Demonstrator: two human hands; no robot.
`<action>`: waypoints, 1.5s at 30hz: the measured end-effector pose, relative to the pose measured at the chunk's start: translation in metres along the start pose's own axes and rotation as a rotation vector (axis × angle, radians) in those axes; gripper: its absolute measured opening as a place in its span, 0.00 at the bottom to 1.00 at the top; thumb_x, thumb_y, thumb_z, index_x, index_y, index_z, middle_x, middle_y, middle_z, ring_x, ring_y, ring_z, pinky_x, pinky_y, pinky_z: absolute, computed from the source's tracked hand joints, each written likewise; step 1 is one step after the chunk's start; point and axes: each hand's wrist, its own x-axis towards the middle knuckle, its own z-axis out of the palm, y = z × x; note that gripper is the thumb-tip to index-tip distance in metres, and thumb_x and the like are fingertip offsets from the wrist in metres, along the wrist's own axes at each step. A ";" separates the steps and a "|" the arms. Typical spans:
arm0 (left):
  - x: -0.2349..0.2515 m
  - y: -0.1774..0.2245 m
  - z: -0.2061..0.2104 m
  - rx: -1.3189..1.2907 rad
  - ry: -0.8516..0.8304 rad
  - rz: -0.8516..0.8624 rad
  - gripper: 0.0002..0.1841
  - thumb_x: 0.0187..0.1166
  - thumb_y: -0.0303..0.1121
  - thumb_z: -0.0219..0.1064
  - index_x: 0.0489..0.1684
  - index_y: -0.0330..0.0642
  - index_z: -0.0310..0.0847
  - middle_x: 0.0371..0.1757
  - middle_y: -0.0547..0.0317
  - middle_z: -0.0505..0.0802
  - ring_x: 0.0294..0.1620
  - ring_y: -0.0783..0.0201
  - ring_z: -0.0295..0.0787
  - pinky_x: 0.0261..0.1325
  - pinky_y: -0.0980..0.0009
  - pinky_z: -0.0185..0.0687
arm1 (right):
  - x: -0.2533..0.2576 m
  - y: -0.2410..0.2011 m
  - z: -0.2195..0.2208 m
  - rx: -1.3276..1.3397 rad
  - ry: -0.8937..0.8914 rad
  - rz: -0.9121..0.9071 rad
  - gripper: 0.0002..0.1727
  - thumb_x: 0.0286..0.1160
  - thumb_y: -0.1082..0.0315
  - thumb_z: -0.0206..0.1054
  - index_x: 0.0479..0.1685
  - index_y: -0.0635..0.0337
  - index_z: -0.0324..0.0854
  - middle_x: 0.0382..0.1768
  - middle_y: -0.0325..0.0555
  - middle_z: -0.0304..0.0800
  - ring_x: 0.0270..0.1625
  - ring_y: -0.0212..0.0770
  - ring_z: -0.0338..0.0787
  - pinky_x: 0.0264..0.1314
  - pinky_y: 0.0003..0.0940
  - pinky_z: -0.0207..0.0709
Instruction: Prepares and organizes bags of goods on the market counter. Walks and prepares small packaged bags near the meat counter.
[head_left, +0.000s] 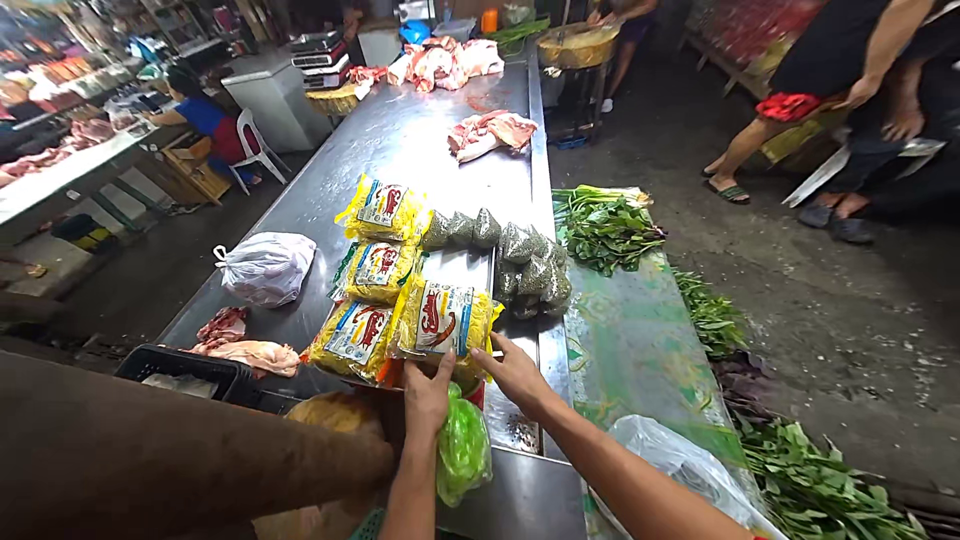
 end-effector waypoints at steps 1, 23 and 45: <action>0.006 0.005 0.004 0.035 -0.007 -0.003 0.46 0.76 0.56 0.73 0.85 0.31 0.60 0.75 0.35 0.82 0.79 0.47 0.77 0.82 0.49 0.70 | 0.006 -0.001 -0.002 -0.005 0.010 -0.006 0.39 0.81 0.49 0.68 0.86 0.63 0.67 0.77 0.62 0.76 0.77 0.52 0.80 0.79 0.50 0.74; 0.104 0.071 0.055 0.171 -0.069 -0.037 0.45 0.79 0.55 0.71 0.83 0.26 0.60 0.75 0.30 0.81 0.79 0.43 0.77 0.81 0.47 0.69 | 0.101 -0.036 -0.027 -0.103 0.185 -0.004 0.24 0.87 0.56 0.60 0.71 0.64 0.80 0.65 0.62 0.87 0.70 0.54 0.85 0.76 0.55 0.74; 0.084 0.088 0.076 0.341 -0.011 0.073 0.41 0.87 0.57 0.59 0.86 0.28 0.58 0.75 0.30 0.81 0.80 0.41 0.77 0.81 0.45 0.69 | 0.098 -0.003 -0.041 -0.009 -0.015 -0.289 0.49 0.84 0.46 0.64 0.97 0.59 0.44 0.90 0.59 0.61 0.90 0.48 0.66 0.92 0.46 0.59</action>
